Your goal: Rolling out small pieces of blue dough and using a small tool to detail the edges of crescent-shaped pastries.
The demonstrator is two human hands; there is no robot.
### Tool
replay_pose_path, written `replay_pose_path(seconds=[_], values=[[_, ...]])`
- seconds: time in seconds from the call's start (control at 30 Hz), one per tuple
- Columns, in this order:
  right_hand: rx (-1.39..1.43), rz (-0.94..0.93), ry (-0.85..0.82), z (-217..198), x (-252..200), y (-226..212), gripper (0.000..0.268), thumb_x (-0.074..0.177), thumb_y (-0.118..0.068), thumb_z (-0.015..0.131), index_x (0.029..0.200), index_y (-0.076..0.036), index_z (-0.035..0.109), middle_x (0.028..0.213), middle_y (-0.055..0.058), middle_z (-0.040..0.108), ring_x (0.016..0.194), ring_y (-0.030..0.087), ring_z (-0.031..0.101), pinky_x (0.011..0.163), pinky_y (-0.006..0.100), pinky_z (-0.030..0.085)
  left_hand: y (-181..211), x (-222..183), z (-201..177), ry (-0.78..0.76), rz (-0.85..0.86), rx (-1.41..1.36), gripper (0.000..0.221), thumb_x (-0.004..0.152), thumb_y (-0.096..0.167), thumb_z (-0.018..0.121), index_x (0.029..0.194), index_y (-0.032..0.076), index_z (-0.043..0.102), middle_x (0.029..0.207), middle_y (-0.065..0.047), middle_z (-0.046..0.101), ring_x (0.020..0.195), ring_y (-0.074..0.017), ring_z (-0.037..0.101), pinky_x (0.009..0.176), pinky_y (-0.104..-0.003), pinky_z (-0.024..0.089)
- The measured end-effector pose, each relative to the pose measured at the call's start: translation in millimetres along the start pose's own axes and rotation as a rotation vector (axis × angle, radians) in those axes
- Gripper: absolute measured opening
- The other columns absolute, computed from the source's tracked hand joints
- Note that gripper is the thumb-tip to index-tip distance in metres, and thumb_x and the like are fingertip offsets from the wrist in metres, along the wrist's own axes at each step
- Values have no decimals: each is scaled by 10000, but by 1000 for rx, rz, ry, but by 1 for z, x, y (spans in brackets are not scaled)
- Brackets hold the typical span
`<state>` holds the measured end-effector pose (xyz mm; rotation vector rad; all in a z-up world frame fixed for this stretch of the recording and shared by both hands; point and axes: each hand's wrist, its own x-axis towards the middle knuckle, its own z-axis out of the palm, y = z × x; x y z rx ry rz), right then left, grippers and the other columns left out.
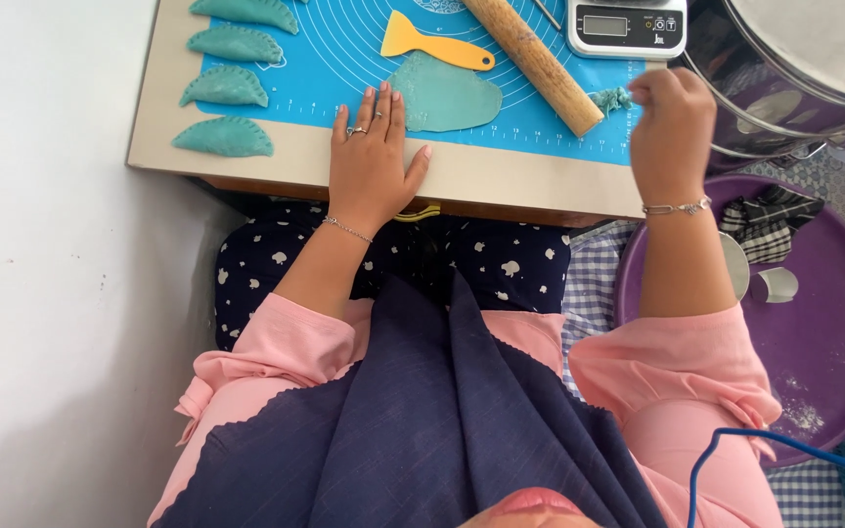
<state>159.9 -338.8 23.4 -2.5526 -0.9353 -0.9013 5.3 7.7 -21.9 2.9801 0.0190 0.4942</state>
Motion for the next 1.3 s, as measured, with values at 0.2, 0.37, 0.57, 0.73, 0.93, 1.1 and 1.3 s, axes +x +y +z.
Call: replay_pose_path(seconds=[0.2,0.37,0.57,0.73,0.93,1.1,1.3], values=[[406,-247,-12,22,71,-77,280,894,247,633,1009,24,759,965,161,709,890,329,648,782,412,524,0,-2,0,47,-14,8,726,1075,533,365,1558,-7,406,1611,-190,406,1506,-334,350,1206,-562,236],[603,-413,-398,47,125,-121,520,863,306,364,1231,73,648,1115,195,585,844,276,627,804,363,594,-1,-3,-3,80,-1,-31,700,1066,481,412,1533,-41,412,1591,-216,427,1490,-356,385,1210,-571,266],[840,-401,-445,68,113,-118,251,958,217,564,1023,62,750,992,231,705,858,338,721,821,403,577,-2,-4,-10,81,-57,-318,607,1056,389,480,1505,-21,476,1571,-261,438,1498,-398,361,1213,-594,155],[779,-393,-402,71,108,-118,190,947,159,621,1004,43,760,959,187,712,872,311,720,807,387,582,0,14,-31,4,-139,-452,592,1064,410,464,1440,-41,536,1498,-285,495,1445,-443,417,1163,-653,198],[691,-401,-371,87,99,-116,43,991,0,724,995,2,767,914,125,711,920,277,681,866,366,558,21,21,-45,17,-196,-369,647,1062,458,479,1416,-80,539,1475,-352,416,1453,-606,221,1081,-779,71],[645,-441,-327,88,93,-117,37,961,13,756,932,0,775,899,124,688,916,284,657,888,382,546,25,14,-40,11,-88,-391,599,1062,423,503,1401,-68,563,1537,-365,298,1484,-615,-27,1030,-785,-150],[463,-593,-333,69,99,-123,229,970,141,616,1110,52,775,964,148,718,911,320,634,817,416,590,18,7,-40,16,-11,-136,716,1057,641,432,1498,96,579,1676,-202,202,1537,-522,89,1156,-772,52]])
